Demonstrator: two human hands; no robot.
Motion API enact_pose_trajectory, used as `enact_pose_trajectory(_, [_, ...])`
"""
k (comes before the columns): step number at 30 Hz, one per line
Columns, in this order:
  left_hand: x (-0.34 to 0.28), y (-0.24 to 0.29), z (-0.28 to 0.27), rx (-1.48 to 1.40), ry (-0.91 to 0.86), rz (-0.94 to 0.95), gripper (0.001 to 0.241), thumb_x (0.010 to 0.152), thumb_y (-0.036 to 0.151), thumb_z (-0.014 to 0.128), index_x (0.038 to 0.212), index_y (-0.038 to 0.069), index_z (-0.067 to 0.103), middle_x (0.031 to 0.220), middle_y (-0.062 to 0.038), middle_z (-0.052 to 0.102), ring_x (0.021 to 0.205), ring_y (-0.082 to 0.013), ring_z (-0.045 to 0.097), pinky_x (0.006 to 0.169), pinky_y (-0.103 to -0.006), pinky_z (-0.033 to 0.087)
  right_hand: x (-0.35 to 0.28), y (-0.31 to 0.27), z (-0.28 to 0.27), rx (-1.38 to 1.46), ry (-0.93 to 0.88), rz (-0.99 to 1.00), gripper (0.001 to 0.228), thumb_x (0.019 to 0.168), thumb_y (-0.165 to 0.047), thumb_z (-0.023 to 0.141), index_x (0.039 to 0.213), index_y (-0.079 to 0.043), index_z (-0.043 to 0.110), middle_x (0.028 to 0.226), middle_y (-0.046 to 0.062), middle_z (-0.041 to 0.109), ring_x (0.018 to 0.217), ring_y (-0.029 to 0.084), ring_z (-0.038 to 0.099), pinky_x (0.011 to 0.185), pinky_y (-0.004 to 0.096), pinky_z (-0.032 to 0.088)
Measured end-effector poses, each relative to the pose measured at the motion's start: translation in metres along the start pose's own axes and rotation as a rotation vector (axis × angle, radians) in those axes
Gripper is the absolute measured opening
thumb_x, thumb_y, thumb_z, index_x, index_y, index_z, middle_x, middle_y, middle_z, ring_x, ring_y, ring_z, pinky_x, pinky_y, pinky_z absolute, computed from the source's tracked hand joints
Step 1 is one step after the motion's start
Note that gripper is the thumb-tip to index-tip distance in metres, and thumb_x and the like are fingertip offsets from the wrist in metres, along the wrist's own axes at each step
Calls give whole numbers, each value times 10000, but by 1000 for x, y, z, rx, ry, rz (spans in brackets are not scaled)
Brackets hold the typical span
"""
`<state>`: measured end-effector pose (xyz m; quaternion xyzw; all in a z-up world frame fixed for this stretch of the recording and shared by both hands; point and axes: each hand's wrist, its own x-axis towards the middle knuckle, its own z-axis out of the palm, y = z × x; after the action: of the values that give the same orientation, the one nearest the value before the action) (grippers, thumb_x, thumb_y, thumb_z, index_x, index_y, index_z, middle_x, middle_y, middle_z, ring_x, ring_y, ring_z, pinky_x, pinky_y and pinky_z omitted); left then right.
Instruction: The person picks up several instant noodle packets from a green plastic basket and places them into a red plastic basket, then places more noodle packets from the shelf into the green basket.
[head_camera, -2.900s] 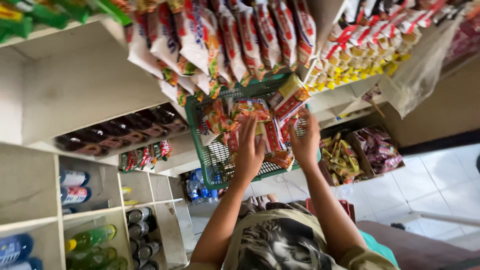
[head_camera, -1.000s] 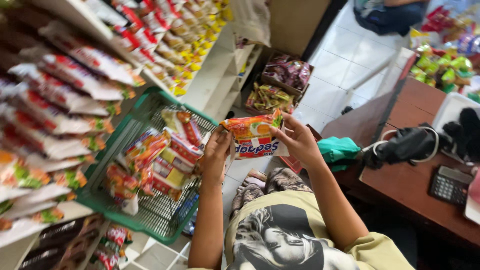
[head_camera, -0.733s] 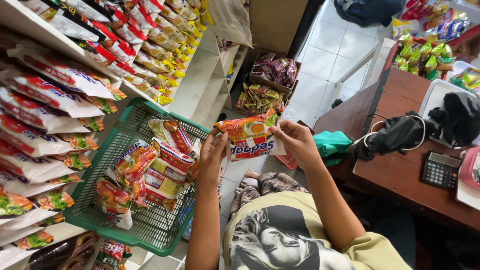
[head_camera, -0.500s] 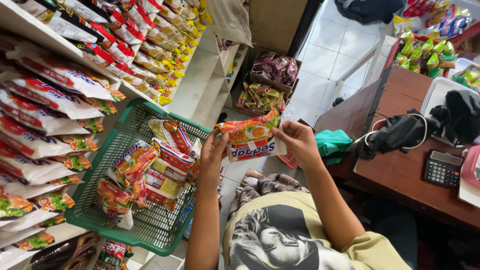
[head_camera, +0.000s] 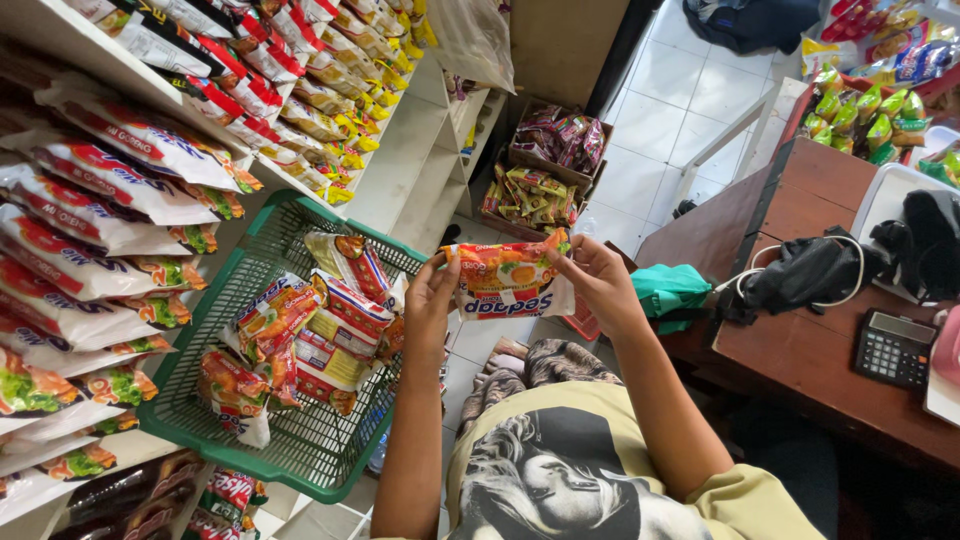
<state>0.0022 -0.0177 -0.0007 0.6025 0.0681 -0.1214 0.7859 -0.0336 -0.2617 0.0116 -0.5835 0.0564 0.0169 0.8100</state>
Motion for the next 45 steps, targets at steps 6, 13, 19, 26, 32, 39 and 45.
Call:
enact_pose_trajectory(6, [-2,-4,-9,-7,67,21,445,979,377,670,1250,25,683,1076,-27,754,934,-86,701,804,-267,560,4,4,5,-11,-15,-42,169,1029,-139,688,1082,13,636,984,56,726,890,56,643,771,257,550])
enact_pose_trajectory(13, [3,0,-17,-12,157,99,300,963,283,706,1113,32,769,964,-20,775,830,-82,693,720,-256,556,4,-3,11,-19,-32,-18,157,1001,-146,678,1070,-7,650,964,38,728,877,51,650,773,251,551])
enact_pose_trajectory(19, [3,0,-26,10,260,164,288,971,258,749,1044,-19,782,856,-23,736,713,-91,659,668,-254,559,4,5,8,-86,-15,-31,210,1044,-104,709,898,-38,573,834,-39,598,740,-1,440,619,224,368])
enact_pose_trajectory(26, [5,-8,-35,-128,210,148,258,984,235,729,1076,-3,764,883,-12,725,734,-76,647,690,-239,531,9,8,8,-36,-2,-2,84,1024,-81,705,1000,-20,653,831,-6,627,700,29,512,584,228,390])
enact_pose_trajectory(32, [0,-10,-36,-153,26,84,330,985,260,692,1210,19,696,1036,-7,733,908,-67,679,826,-211,547,17,-3,13,111,-51,12,121,1046,-106,617,1107,-4,640,1057,128,743,921,149,722,823,322,609])
enact_pose_trajectory(39, [-3,2,-37,-78,175,276,185,989,183,721,1055,22,657,973,-18,714,888,-84,656,792,-238,529,28,19,15,61,-123,120,273,1023,-132,601,1272,-25,637,1133,108,738,987,164,714,842,342,600])
enact_pose_trajectory(45, [-32,67,-19,524,228,471,86,997,126,683,1049,58,690,944,-57,759,837,-119,713,740,-265,546,33,-14,48,-557,-156,-387,643,920,-60,794,1476,21,480,1468,161,556,1335,219,534,1070,353,462])
